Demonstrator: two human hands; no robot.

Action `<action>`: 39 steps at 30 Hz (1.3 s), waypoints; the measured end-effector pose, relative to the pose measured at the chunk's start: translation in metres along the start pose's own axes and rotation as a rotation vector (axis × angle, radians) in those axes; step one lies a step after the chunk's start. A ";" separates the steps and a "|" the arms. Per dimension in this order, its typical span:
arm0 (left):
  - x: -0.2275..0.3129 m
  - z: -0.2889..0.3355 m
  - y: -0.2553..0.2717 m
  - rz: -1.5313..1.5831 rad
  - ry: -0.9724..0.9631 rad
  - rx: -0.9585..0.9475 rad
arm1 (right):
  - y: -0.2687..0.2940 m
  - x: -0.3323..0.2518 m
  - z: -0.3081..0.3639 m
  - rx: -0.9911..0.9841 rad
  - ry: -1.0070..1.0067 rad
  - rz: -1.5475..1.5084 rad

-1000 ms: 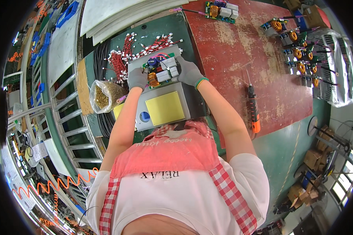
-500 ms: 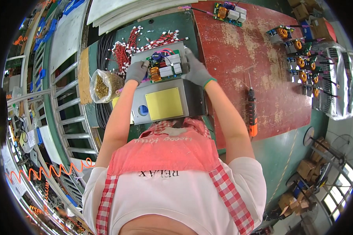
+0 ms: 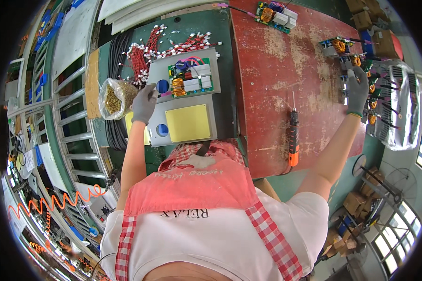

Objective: The person assembles an electronic device by placing a circuit board into a metal casing and securing it with a power drill. They then connect wires to the board and use a pneumatic tool to fasten the casing components together on a factory assembly line.

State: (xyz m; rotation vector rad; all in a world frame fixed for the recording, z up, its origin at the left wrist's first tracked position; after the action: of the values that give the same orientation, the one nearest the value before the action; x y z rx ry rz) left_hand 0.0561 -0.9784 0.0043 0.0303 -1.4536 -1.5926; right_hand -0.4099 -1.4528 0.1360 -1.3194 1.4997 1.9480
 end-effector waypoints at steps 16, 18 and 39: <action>0.100 0.022 0.003 -0.120 -0.247 0.123 | 0.025 0.021 -0.137 0.083 0.063 -0.393; 0.106 0.023 0.008 -0.116 -0.271 0.083 | 0.030 0.046 -0.145 0.098 0.113 -0.334; 0.252 0.110 0.021 0.176 -0.908 -0.002 | -0.184 -0.201 0.185 -0.240 0.146 -0.845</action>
State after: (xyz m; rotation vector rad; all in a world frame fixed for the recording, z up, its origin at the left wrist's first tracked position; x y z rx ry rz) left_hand -0.1343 -1.0502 0.1907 -0.8989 -2.0456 -1.5183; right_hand -0.2574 -1.1672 0.1989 -1.8294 0.5710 1.4976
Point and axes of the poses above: each hand's wrist, its own z-axis away from the middle knuckle, its own y-axis out of the back of the hand, x = y × z, the point moved 5 cm from there along -z, towards the middle knuckle, and after that the axes turned 15 degrees about -x, right-handed, at the moved point
